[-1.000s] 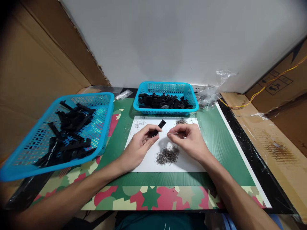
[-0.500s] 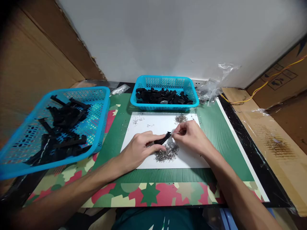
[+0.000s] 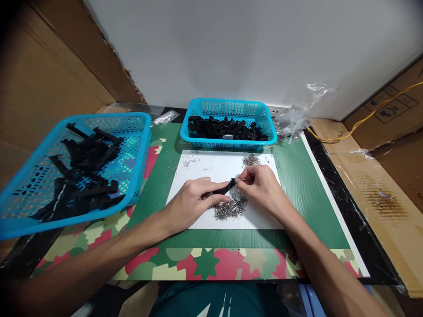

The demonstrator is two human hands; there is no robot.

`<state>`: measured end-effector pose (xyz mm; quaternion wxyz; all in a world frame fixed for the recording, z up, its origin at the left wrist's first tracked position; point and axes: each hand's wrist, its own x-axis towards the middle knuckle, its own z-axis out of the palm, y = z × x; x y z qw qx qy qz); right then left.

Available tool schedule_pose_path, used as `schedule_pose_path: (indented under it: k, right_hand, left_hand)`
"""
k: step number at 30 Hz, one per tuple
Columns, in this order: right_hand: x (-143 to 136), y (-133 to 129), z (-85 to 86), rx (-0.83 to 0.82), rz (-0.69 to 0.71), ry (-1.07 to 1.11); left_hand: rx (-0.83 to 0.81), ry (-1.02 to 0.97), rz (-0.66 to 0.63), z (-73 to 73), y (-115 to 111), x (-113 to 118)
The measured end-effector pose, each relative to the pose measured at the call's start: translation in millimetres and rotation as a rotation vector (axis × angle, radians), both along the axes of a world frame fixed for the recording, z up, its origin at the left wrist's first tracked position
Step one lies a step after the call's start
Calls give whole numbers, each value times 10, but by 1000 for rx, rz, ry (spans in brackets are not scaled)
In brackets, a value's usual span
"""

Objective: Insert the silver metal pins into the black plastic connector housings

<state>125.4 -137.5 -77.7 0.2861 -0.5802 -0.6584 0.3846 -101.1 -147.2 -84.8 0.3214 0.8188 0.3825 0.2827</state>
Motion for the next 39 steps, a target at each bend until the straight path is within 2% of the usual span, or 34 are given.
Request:
schedule_pose_path:
  k: [9, 17, 23, 27, 29, 31, 34, 36, 39]
  right_hand:
    - [3, -9, 14, 39, 46, -15]
    - [133, 31, 137, 78, 207, -97]
    - [194, 68, 136, 299, 88, -199]
    - [186, 71, 99, 487, 91, -147]
    - [158, 59, 94, 527, 36, -82]
    - [121, 42, 96, 482, -47, 27]
    - [59, 24, 88, 289, -145, 233]
    - [23, 23, 67, 174, -168, 314]
    - [-18, 29, 24, 112, -170, 325]
  left_hand:
    - [-26, -53, -11, -44, 19, -4]
    - [-73, -40, 17, -7, 33, -10]
    - [-25, -25, 49, -35, 52, -17]
    - [15, -12, 38, -28, 47, -13]
    - [32, -11, 35, -22, 44, -10]
    - [42, -10, 31, -21, 43, -7]
    - [29, -13, 25, -28, 41, -4]
    - [13, -19, 30, -34, 38, -2]
    - [1, -28, 40, -33, 36, 2]
